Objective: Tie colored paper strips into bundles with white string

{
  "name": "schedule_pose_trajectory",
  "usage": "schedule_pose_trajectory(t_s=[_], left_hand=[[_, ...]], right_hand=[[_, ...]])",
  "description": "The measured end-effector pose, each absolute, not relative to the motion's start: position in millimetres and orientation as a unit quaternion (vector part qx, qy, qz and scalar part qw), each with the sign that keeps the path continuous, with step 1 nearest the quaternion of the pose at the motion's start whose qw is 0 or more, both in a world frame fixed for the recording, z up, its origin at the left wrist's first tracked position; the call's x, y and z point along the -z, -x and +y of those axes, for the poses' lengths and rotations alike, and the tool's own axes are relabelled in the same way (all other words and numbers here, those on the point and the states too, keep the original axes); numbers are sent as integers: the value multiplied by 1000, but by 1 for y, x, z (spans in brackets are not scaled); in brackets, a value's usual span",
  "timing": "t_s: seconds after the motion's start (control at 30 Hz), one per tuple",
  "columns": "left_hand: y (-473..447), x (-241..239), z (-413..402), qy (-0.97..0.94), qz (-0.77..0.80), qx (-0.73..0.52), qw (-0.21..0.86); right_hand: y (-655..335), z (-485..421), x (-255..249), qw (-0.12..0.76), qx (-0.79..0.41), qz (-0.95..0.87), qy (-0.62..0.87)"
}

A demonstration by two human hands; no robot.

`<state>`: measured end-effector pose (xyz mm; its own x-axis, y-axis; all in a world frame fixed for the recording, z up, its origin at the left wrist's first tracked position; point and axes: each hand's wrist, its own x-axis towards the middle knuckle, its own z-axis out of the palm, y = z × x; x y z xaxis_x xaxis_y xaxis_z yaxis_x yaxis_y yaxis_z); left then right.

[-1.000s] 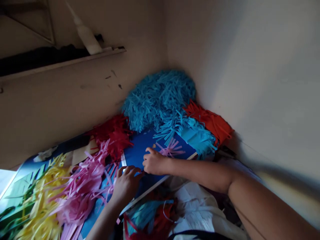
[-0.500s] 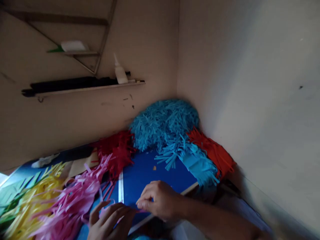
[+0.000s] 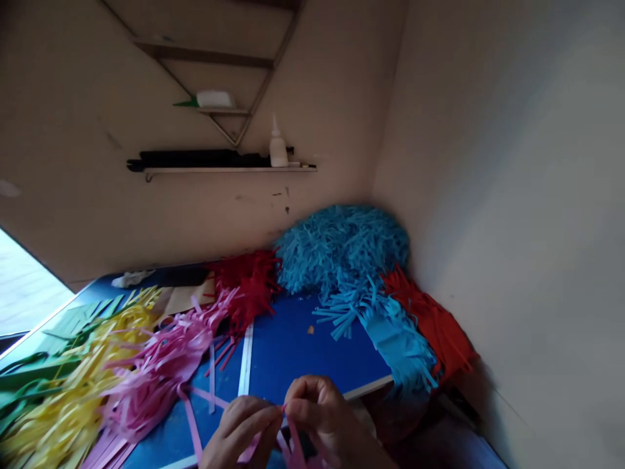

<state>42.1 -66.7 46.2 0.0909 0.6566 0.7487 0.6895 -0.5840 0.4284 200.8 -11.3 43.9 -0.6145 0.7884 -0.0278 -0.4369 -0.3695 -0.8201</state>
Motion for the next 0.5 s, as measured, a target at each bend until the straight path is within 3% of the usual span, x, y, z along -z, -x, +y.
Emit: schedule_pose_trajectory(t_s=[0.2, 0.37, 0.5], left_hand=[[-62, -35, -75, 633, -474, 596, -138], [-61, -39, -76, 640, -461, 596, -151], [-47, -43, -77, 652, -460, 585, -148]], right_hand=[[-193, -26, -51, 432, -782, -369, 256], [-191, -34, -51, 455, -766, -395, 224], [-196, -19, -40, 474, -652, -531, 263]])
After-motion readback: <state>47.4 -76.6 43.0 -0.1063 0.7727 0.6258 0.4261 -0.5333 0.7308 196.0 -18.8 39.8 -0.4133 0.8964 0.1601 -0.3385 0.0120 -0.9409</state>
